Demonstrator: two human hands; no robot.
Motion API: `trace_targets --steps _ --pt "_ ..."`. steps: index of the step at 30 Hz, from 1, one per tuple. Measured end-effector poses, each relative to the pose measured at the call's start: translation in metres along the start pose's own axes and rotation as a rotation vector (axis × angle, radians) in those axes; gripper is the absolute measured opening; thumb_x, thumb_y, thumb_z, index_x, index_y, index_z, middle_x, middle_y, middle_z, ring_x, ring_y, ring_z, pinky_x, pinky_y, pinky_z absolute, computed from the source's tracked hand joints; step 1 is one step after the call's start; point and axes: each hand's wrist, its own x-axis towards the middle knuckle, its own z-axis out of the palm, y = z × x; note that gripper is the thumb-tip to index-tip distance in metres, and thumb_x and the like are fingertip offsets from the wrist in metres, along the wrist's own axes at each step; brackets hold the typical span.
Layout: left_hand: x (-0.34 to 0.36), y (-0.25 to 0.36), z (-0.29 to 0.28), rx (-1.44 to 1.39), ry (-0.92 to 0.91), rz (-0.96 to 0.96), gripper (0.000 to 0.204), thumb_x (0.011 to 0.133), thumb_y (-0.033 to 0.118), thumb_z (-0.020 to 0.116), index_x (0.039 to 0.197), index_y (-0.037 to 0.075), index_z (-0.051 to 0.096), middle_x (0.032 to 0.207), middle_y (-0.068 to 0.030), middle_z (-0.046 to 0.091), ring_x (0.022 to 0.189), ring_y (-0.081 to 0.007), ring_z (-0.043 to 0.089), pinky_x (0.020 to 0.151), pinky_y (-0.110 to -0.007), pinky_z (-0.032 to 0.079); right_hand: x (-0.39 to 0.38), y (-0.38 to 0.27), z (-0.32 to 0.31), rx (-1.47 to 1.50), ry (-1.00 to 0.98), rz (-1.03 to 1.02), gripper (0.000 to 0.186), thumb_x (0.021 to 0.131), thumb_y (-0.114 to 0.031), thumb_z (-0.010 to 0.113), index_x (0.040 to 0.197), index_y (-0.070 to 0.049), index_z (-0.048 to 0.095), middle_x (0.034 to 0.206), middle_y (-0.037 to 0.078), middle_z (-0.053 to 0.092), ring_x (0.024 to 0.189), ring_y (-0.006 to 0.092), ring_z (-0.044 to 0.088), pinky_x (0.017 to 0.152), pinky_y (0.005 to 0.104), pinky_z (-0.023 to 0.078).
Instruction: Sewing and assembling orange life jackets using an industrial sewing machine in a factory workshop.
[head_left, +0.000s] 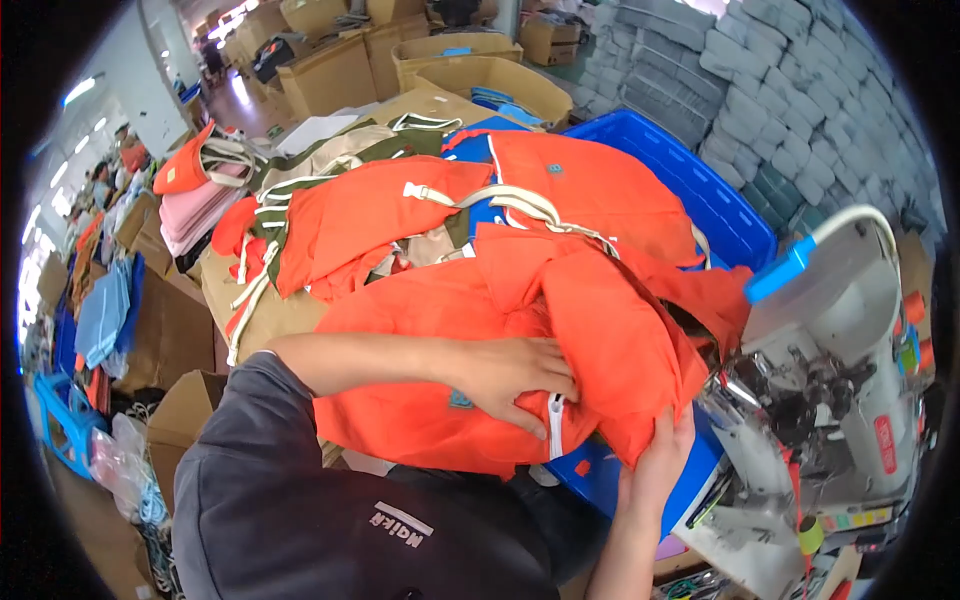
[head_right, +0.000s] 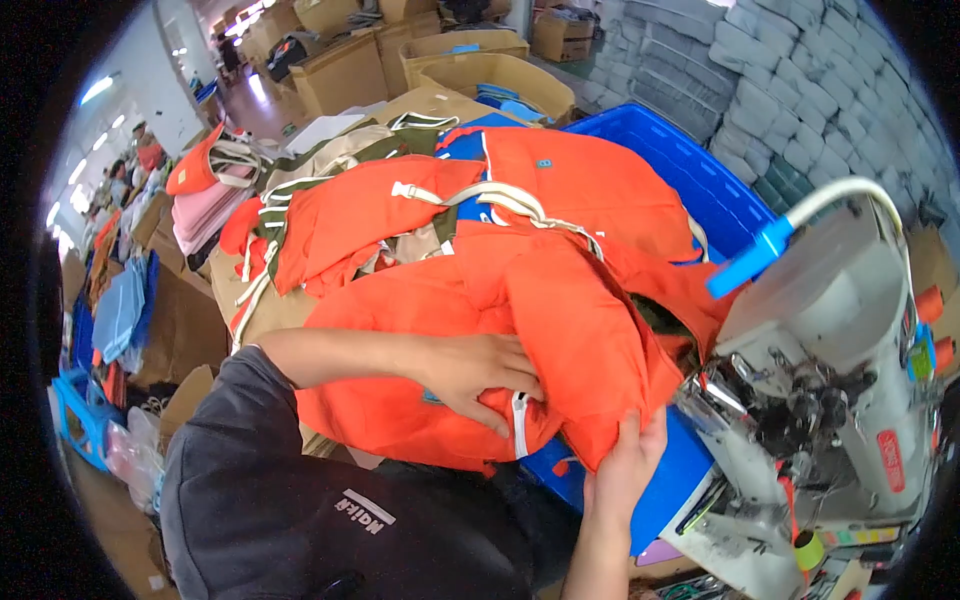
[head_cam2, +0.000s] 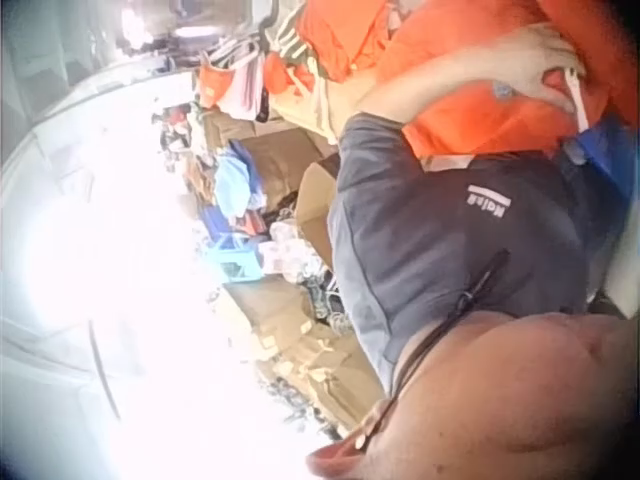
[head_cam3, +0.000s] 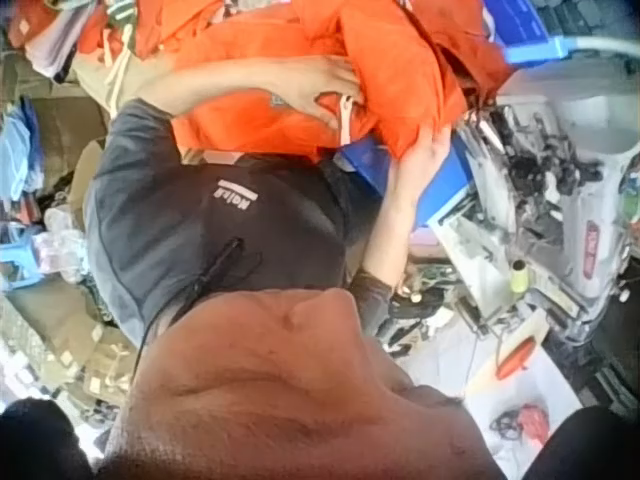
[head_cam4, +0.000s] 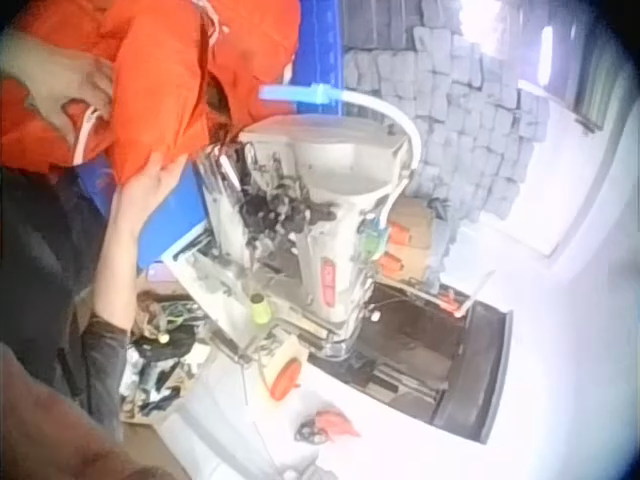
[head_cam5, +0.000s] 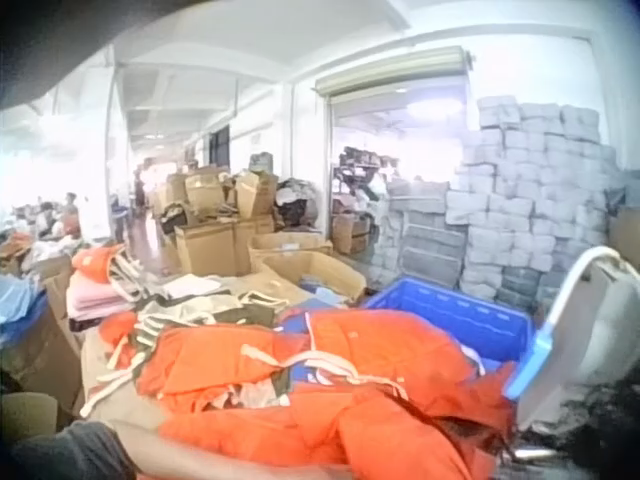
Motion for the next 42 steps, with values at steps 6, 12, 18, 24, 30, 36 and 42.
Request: trace_targets --steps 6,12,18,24,30,36,42 --pt "-0.026 0.035 -0.078 0.263 0.331 -0.277 0.031 0.076 0.028 0.082 0.082 0.006 0.062 0.079 -0.0079 0.061 0.077 -0.0260 0.062 0.069 -0.036 0.049 0.018 -0.019 0.017 0.131 -0.139 -0.030 0.044 0.096 -0.004 0.052 0.139 0.001 0.043 0.135 0.015 0.054 0.121 0.0219 0.056 0.101 0.0343 0.045" --pt "0.015 0.091 -0.241 0.981 0.983 -0.375 0.041 0.088 0.036 0.071 0.077 0.000 0.057 0.065 -0.0075 0.055 0.063 -0.0178 0.056 0.058 -0.032 0.044 0.001 -0.003 0.038 -0.215 -0.175 -0.142 0.061 0.092 -0.003 0.063 0.144 0.001 0.031 0.142 0.014 0.039 0.121 0.0229 0.050 0.097 0.0326 0.046" --pt "0.036 0.102 -0.320 0.780 0.091 -0.853 0.062 0.080 0.057 0.071 0.085 -0.005 0.064 0.079 -0.0196 0.067 0.080 -0.0279 0.066 0.071 -0.039 0.049 -0.001 0.013 0.018 -0.222 -0.310 -0.022 0.047 0.096 -0.009 0.060 0.137 0.002 0.040 0.117 0.014 0.054 0.105 0.0150 0.054 0.086 0.0255 0.046" --pt "0.015 0.103 -0.388 0.931 1.212 -0.873 0.047 0.082 0.046 0.067 0.086 -0.001 0.071 0.088 -0.0182 0.072 0.079 -0.0264 0.069 0.076 -0.037 0.054 -0.008 0.020 0.011 -0.405 -0.303 -0.037 0.048 0.096 -0.017 0.061 0.136 0.003 0.041 0.124 0.017 0.050 0.107 0.0205 0.054 0.085 0.0306 0.048" --pt "0.038 0.133 -0.364 0.172 1.218 -0.709 0.025 0.091 0.023 0.068 0.092 -0.002 0.066 0.084 -0.0073 0.069 0.070 -0.0129 0.065 0.066 -0.025 0.053 -0.024 -0.012 0.041 -0.669 -0.375 -0.429 0.075 0.083 -0.018 0.076 0.141 0.001 0.033 0.145 0.026 0.032 0.122 0.0321 0.049 0.099 0.0397 0.043" --pt "0.064 0.171 -0.275 0.258 1.242 -0.419 0.022 0.089 0.018 0.071 0.078 0.005 0.057 0.067 0.0038 0.055 0.060 -0.0054 0.052 0.055 -0.022 0.042 -0.030 -0.045 0.092 -0.613 -0.489 -0.976 0.108 0.069 -0.032 0.087 0.146 0.003 0.019 0.149 0.039 0.015 0.136 0.0536 0.026 0.110 0.0587 0.027" --pt "0.053 0.154 -0.249 0.545 1.350 -0.035 0.024 0.087 0.008 0.070 0.071 0.002 0.053 0.061 0.0023 0.055 0.056 -0.0045 0.051 0.049 -0.023 0.041 -0.018 -0.010 0.105 -0.373 -0.698 -0.588 0.072 0.077 -0.024 0.080 0.134 0.002 0.045 0.135 0.025 0.049 0.126 0.0404 0.048 0.104 0.0460 0.038"
